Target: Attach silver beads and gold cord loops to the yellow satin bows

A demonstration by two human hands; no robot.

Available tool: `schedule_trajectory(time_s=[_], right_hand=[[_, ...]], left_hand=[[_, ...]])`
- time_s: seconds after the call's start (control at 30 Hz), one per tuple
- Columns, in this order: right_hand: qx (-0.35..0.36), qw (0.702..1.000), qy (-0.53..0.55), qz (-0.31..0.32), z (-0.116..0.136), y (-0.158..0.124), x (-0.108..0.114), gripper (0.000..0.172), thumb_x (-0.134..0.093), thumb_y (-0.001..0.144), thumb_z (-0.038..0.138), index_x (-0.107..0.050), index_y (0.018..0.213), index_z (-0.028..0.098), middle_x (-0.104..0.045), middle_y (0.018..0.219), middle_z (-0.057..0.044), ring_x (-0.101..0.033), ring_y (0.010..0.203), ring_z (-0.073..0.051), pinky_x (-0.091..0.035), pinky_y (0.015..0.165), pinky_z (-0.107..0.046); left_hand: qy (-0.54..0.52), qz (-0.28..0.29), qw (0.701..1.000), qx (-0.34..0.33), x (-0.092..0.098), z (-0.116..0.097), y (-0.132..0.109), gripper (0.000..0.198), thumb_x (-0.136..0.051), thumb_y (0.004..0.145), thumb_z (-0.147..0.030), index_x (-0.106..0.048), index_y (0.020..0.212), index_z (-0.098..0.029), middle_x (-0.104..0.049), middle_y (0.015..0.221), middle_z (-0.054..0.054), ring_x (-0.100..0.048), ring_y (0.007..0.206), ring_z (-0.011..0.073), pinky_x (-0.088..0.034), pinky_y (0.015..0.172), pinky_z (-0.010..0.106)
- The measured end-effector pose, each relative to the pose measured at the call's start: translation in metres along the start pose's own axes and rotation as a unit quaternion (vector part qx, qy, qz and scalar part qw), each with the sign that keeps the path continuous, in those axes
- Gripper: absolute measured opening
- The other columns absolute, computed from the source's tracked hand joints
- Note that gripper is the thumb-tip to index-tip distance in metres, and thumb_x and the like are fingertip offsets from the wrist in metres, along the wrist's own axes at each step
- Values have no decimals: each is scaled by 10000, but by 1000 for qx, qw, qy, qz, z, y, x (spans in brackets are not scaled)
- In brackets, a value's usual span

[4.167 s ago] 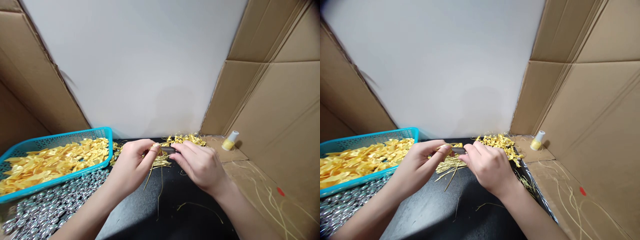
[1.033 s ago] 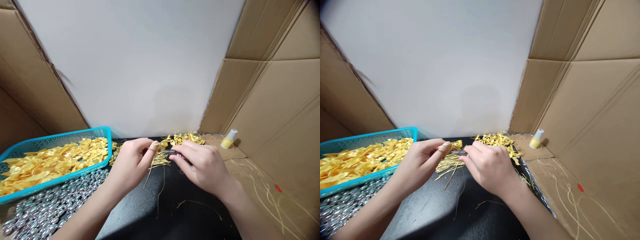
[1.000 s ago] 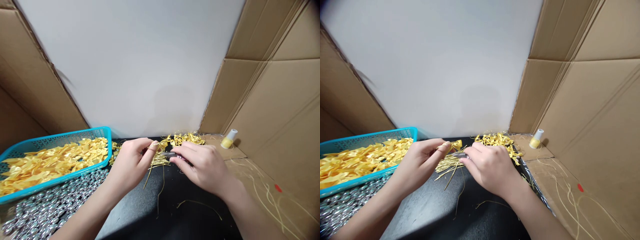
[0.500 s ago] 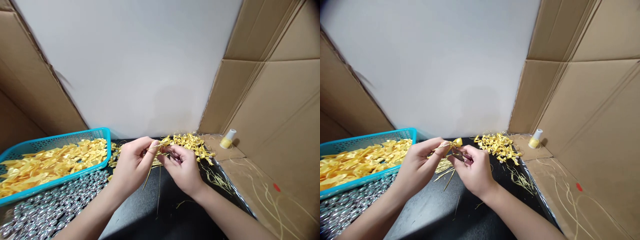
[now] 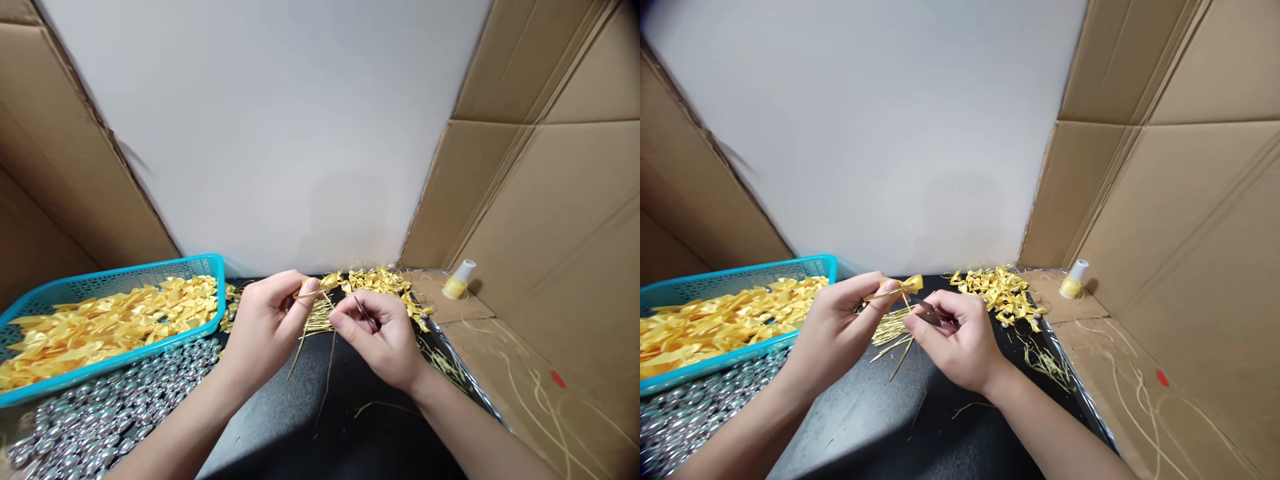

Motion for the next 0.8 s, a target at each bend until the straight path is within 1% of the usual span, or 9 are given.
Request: schedule_trajectory(time_s=[0.07, 0.13, 0.17, 0.23, 0.33, 0.43, 0.5, 0.63, 0.8], right_hand=[[54, 998, -38, 18, 9, 1, 3, 210, -593, 827, 364, -621, 772, 163, -449, 535, 64, -361, 438, -67, -321, 408, -201], [120, 987, -96, 39, 19, 1, 7, 307, -566, 840, 434, -626, 931, 147, -574, 640, 20, -460, 489, -84, -384, 447, -212], [151, 978, -137, 45, 23, 1, 9, 335, -544, 860, 445, -617, 980, 141, -616, 686, 1, -499, 515, -91, -404, 467, -217], [204, 951, -230, 41, 29, 0, 12, 296, -504, 913, 414, -617, 955, 143, -653, 701, -10, -537, 526, -92, -416, 495, -224], [263, 898, -353, -1, 37, -2, 16, 281, -512, 939, 400, -632, 899, 150, -677, 674, -9, -582, 539, -99, -426, 531, -238], [293, 856, -424, -40, 42, -6, 15, 279, -543, 931, 408, -646, 941, 149, -704, 686, -19, -629, 586, -119, -440, 555, -251], [306, 837, -451, -52, 45, -9, 14, 261, -568, 922, 391, -650, 965, 147, -718, 703, -23, -645, 604, -127, -446, 567, -258], [307, 826, -469, -67, 46, -10, 16, 246, -591, 913, 368, -657, 982, 141, -744, 766, -39, -663, 645, -132, -453, 592, -263], [304, 824, -474, -60, 45, -8, 16, 226, -603, 906, 355, -665, 973, 149, -735, 739, -21, -655, 630, -126, -440, 578, -271]], left_hand=[[-2, 5, 1000, 5, -1, 1, 0, 374, -459, 919, -328, -422, 577, -179, -347, 543, -48, -328, 524, 103, -260, 492, 234], [3, 7, 1000, 8, -1, 2, 1, 385, -454, 921, -332, -396, 571, -182, -326, 544, -49, -317, 524, 103, -252, 490, 237], [7, 8, 1000, 9, -1, 2, 1, 385, -451, 922, -333, -393, 572, -183, -325, 546, -49, -318, 525, 103, -251, 492, 240], [13, 10, 1000, 8, -1, 1, 1, 385, -448, 925, -336, -395, 575, -183, -332, 547, -49, -326, 524, 103, -254, 497, 244], [14, 13, 1000, 0, 0, -2, 0, 387, -446, 926, -332, -395, 573, -181, -341, 543, -49, -333, 518, 101, -259, 501, 243], [11, 25, 1000, 0, -3, -3, 0, 384, -445, 922, -327, -393, 570, -181, -337, 536, -51, -326, 513, 98, -255, 494, 240], [7, 38, 999, 7, -5, -2, -1, 380, -443, 919, -330, -397, 572, -182, -336, 535, -51, -324, 512, 99, -250, 488, 239], [-17, 57, 998, 30, -9, 3, -1, 378, -433, 921, -346, -409, 579, -186, -328, 541, -49, -317, 515, 104, -242, 470, 237], [-40, 70, 996, 47, -10, 6, 0, 393, -436, 916, -376, -404, 571, -190, -302, 541, -48, -292, 515, 108, -224, 460, 240]])
Point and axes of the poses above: each hand's wrist, its own y-axis towards the middle knuckle, its own x-axis out of the back of the hand, z = x × y, the point moved 9 cm from there along y, towards the middle knuckle
